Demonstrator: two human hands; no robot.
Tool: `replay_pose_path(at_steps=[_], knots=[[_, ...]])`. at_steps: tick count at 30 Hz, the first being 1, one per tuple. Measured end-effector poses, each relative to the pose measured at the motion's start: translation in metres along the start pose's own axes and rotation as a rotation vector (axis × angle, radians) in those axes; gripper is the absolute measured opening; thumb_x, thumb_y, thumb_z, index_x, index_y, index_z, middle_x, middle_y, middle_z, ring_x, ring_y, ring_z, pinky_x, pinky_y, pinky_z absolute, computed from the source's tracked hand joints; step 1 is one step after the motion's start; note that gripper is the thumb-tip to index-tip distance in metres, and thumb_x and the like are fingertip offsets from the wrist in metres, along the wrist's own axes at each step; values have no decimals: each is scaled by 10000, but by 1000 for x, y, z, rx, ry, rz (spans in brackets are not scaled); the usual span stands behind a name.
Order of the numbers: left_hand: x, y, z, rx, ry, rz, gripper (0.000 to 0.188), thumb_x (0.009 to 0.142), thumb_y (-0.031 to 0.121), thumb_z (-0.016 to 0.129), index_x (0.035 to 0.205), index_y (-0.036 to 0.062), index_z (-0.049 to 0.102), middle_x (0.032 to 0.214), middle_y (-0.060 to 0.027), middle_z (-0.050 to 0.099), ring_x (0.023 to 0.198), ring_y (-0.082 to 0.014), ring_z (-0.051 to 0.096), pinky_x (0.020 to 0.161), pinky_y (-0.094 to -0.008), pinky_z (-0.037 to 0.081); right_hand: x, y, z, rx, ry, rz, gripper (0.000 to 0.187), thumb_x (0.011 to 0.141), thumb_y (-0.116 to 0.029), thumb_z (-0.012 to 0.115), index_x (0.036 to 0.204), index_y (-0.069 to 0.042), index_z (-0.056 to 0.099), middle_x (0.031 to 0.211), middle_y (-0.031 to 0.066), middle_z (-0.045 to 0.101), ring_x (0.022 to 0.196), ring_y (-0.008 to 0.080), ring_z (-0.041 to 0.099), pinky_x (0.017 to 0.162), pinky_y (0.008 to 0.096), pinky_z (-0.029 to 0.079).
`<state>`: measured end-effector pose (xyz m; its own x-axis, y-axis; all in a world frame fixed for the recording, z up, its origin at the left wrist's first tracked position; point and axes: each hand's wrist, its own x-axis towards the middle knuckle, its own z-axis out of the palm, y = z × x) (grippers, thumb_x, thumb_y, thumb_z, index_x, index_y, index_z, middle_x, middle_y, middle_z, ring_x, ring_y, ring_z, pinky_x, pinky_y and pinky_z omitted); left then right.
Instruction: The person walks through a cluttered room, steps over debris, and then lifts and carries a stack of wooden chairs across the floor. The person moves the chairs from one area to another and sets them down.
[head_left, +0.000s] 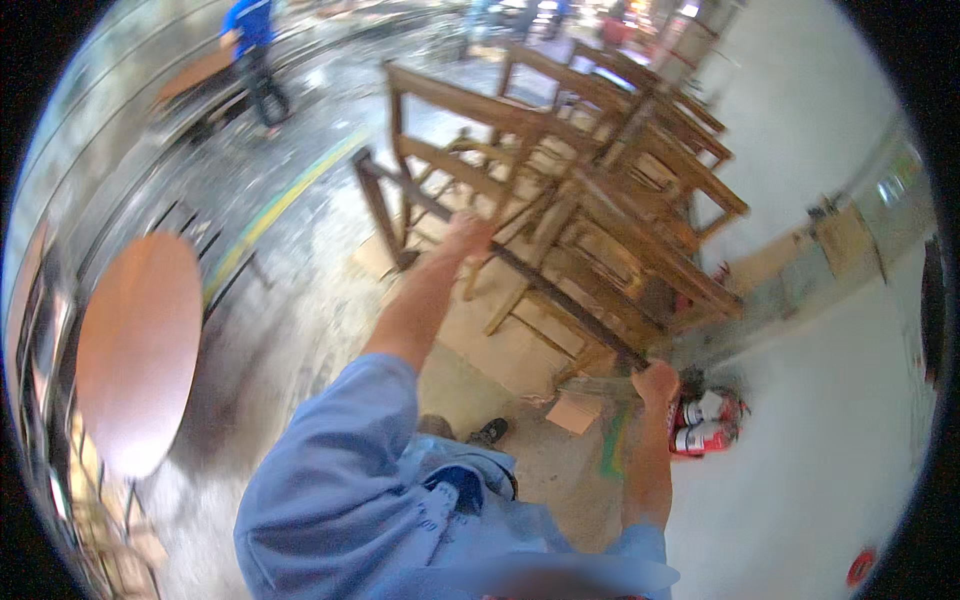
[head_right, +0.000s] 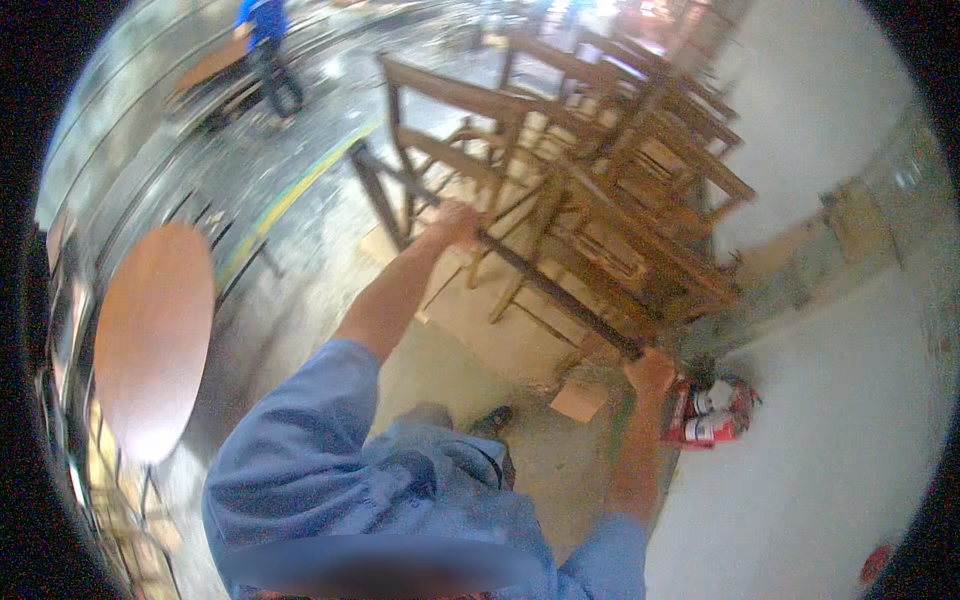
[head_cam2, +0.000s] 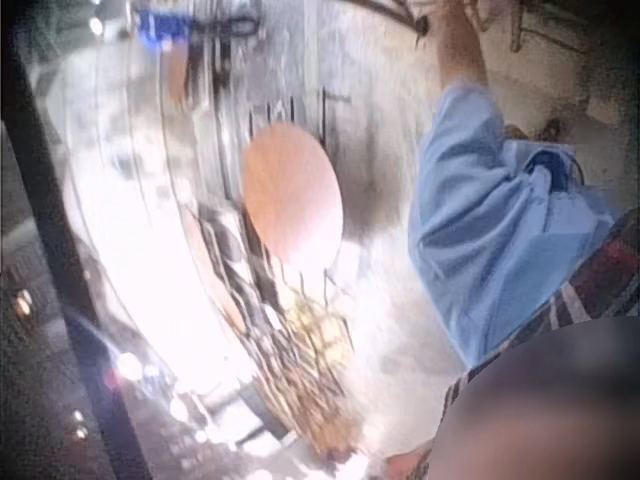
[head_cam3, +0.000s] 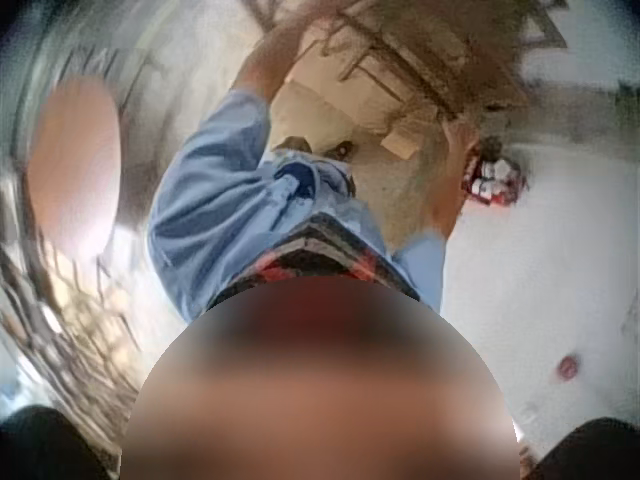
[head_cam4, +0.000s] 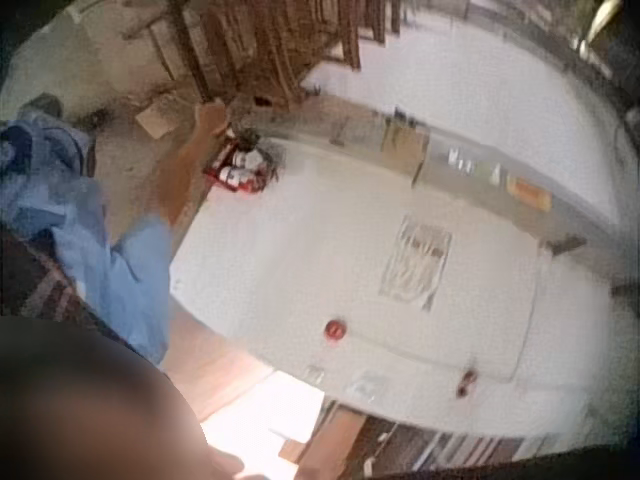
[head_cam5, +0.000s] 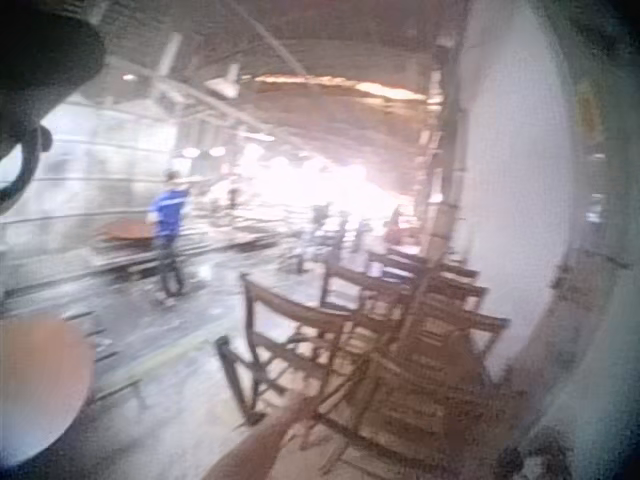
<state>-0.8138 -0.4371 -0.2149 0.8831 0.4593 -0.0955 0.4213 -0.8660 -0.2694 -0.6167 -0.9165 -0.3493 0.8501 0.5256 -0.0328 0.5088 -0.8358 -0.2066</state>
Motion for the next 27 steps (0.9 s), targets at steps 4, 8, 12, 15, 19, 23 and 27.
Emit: replay_pose_path(at_steps=[4,8,12,15,19,23,27], knots=[[75,28,-35,60,-142,-27,254,667,271,740,885,159,811,861,-92,766,908,-252,748,754,-384,571,74,36,-11,-69,-69,4,489,735,-515,789,1014,-114,799,1063,167,766,968,358,733,876,480,563],[126,51,-66,40,-116,-49,255,670,273,739,893,173,812,876,-94,765,938,-262,749,780,-386,571,134,66,-32,-187,127,-134,475,731,-484,801,1018,-105,792,969,172,767,938,367,735,859,482,569],[120,64,-75,-14,-32,-54,201,658,271,746,795,133,796,815,-123,762,828,-328,750,722,-416,567,147,82,-56,-29,48,-91,473,736,-473,796,1022,-97,783,898,183,759,885,389,732,820,490,578],[117,74,-78,-2,-62,-30,211,661,239,720,811,111,798,820,-142,763,832,-343,756,732,-418,583,156,94,-69,-14,-11,-126,468,741,-465,794,1022,-91,778,915,193,760,881,388,734,806,486,583],[143,89,-92,-7,-72,-72,220,679,238,705,815,89,794,827,-160,763,817,-324,760,688,-437,579,204,117,-90,-67,-79,-184,473,756,-475,789,1030,-90,774,917,195,757,881,382,735,805,486,585],[186,104,-94,-38,-185,-197,267,715,333,722,880,139,798,847,-95,764,857,-289,752,713,-426,582,269,132,-100,-83,33,-267,462,777,-492,756,1018,-99,782,910,183,760,885,396,735,806,495,587],[234,125,-74,-34,-100,-170,224,738,397,764,790,181,792,794,-35,734,848,-253,726,626,-462,533,325,146,-87,-134,-98,-150,579,783,-667,723,974,-128,813,950,189,765,924,418,725,812,512,576]])
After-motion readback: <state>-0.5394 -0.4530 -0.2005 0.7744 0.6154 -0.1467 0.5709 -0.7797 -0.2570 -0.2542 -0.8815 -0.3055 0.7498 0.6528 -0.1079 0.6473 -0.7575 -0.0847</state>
